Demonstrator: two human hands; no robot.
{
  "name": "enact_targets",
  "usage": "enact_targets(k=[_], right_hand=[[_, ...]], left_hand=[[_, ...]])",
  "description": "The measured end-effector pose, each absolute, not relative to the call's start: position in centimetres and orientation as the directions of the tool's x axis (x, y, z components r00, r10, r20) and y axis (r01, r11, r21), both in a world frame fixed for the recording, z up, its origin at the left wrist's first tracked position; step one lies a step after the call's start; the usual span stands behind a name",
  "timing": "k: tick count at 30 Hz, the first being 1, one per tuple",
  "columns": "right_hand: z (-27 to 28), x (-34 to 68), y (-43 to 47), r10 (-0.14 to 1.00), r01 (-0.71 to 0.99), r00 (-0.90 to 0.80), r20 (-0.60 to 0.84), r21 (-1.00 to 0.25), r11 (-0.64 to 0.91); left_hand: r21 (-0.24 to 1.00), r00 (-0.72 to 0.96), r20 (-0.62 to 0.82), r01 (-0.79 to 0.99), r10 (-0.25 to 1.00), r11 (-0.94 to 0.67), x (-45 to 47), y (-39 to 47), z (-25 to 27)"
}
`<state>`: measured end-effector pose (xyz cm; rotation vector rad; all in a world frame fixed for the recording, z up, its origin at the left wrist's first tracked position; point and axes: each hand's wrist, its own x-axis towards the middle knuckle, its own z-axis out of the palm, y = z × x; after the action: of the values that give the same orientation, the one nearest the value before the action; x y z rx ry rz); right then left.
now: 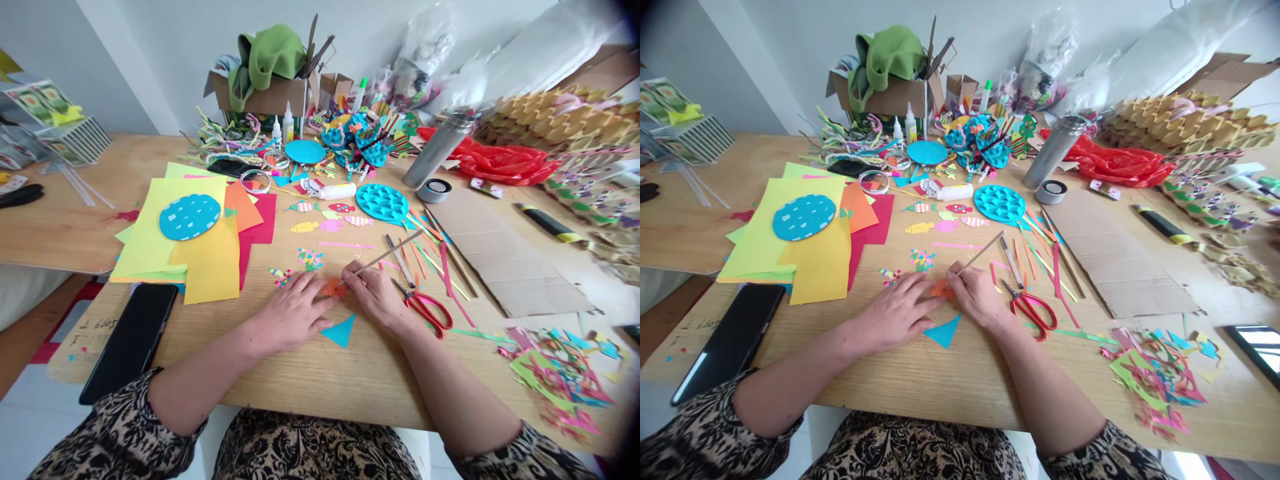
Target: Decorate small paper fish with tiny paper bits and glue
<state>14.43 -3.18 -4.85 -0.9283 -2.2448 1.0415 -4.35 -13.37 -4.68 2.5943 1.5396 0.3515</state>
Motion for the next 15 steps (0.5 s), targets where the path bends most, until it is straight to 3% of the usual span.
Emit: enact_targets(k=[15], right_hand=[[-5.11, 14.63, -2.95, 0.785, 0.279, -0.590, 0.187, -0.866, 0.415]], left_hand=[[0.199, 0.462, 0.160, 0.850, 0.872, -0.487, -4.40, -13.33, -4.75]])
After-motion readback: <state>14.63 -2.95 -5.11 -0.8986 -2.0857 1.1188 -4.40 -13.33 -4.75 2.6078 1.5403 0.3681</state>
